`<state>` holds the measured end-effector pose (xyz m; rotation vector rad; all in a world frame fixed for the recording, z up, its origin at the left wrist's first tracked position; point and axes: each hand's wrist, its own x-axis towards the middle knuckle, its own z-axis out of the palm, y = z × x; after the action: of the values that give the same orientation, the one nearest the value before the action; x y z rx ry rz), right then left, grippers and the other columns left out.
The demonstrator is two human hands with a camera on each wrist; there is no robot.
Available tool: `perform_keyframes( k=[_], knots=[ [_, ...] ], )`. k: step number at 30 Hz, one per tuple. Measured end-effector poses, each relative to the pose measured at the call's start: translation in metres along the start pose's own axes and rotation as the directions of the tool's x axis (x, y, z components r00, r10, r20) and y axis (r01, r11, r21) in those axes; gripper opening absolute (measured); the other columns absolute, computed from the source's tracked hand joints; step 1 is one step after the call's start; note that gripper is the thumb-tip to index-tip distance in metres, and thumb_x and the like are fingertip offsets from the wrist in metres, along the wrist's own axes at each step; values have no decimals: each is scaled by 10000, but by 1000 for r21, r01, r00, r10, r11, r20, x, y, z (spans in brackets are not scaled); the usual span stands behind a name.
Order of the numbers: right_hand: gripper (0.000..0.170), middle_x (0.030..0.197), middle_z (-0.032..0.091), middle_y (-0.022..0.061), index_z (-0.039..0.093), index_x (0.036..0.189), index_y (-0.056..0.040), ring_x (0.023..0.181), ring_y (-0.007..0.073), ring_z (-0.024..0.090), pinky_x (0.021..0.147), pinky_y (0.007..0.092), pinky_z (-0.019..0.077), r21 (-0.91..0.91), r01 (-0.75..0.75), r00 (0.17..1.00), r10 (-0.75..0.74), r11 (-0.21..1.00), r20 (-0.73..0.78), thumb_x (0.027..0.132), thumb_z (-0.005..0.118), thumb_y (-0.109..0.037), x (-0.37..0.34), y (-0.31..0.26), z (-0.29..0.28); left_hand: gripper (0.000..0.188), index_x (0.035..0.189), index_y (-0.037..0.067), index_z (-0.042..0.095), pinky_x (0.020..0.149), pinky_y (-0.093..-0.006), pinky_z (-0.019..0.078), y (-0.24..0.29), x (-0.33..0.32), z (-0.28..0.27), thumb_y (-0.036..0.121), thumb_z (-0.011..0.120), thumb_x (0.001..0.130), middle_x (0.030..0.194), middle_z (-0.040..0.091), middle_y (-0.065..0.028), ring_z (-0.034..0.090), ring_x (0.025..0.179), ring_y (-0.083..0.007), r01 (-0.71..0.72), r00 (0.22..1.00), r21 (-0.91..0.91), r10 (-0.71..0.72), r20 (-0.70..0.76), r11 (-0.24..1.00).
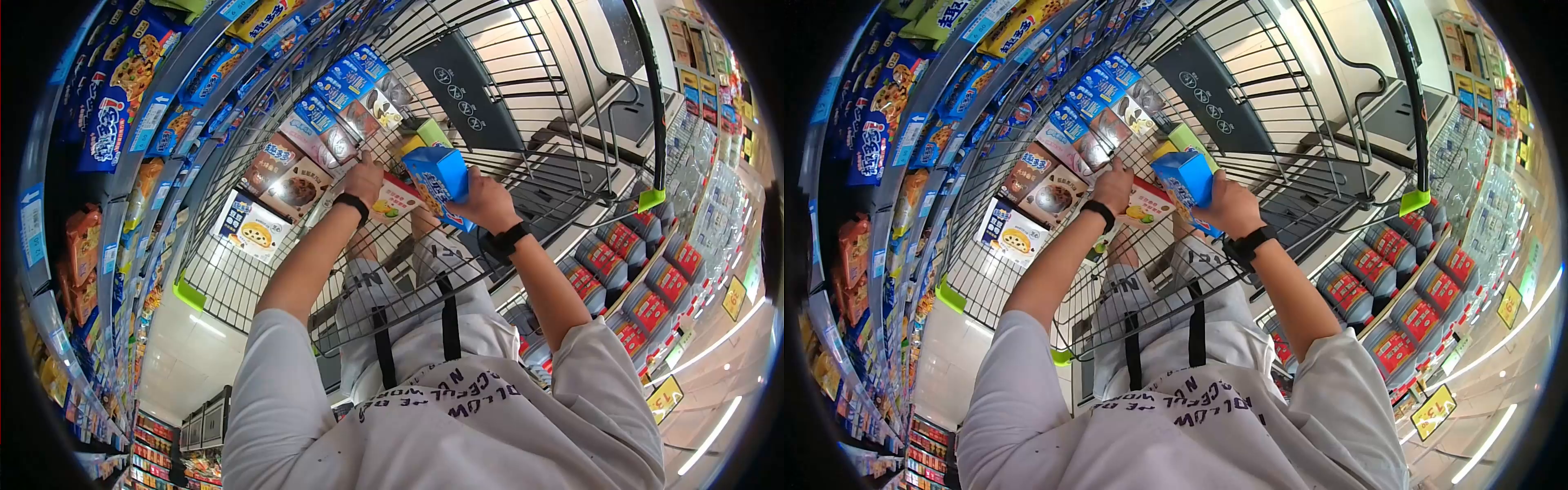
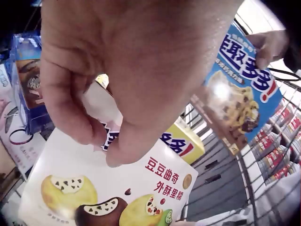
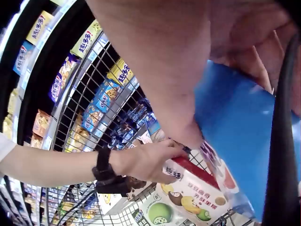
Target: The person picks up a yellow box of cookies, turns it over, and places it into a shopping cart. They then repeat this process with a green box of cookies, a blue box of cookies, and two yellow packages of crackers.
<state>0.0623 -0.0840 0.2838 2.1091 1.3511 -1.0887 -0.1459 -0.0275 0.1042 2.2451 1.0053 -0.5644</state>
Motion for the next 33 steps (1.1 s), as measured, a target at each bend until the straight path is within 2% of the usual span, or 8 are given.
perform_keyframes(
  k=[7,9,15,21,25,27,30,33],
  knots=[
    [691,852,657,167,469,1105,7,767,334,658,654,421,526,-6,226,956,-223,974,-189,671,738,-459,15,-15,20,292,1068,37,541,626,-370,546,-13,-72,-21,48,592,781,1124,463,-167,656,718,-292,-72,993,-63,66,-96,995],
    [638,931,647,171,463,1087,-17,854,314,658,738,401,529,17,195,979,-194,981,-67,676,752,-409,34,-33,24,304,1081,35,534,619,-361,545,-15,-78,-16,37,579,780,1113,469,-163,650,693,-283,-78,979,-39,69,-193,996],
    [724,1098,630,148,444,1179,-33,960,267,650,751,368,529,-221,89,996,-91,971,5,681,765,-449,79,-59,81,350,1130,121,521,615,-360,557,-31,-82,-4,38,556,792,1100,536,-201,669,733,-292,22,998,9,-21,-65,1000],
    [224,968,702,42,708,959,-119,905,215,677,716,332,526,-292,-38,999,32,956,-25,842,603,-280,92,-42,114,379,1161,137,505,630,-378,559,-41,-98,2,19,526,802,1130,543,-173,664,713,-316,-111,955,-53,92,-281,992],
    [251,982,698,60,712,931,-128,898,215,678,696,350,526,-269,55,996,-34,962,85,817,615,-330,78,-45,103,415,1190,156,500,628,-388,557,-44,-104,4,25,539,798,1164,535,-159,659,710,-329,-90,965,-89,65,-255,992],
    [330,963,697,69,679,976,-101,896,234,676,711,379,523,-125,311,936,-281,942,213,779,648,-364,71,-59,101,461,1209,172,495,625,-401,555,-45,-107,1,12,559,781,1198,521,-157,652,712,-350,-35,977,-165,-1,-213,986],
    [437,939,694,87,624,1023,-87,886,252,673,735,401,514,-59,487,869,-477,871,129,724,692,-398,54,-84,108,477,1196,176,510,634,-414,552,-44,-105,-3,-11,574,762,1216,518,-127,649,717,-349,-56,972,-269,-10,-237,962],
    [524,912,689,98,576,1056,-71,880,257,671,743,399,504,-205,461,885,-433,863,169,690,719,-418,59,-96,133,476,1167,176,531,652,-417,550,-40,-107,-1,-41,573,746,1211,524,-90,652,749,-337,-167,952,-310,71,-299,936]
  ],
)
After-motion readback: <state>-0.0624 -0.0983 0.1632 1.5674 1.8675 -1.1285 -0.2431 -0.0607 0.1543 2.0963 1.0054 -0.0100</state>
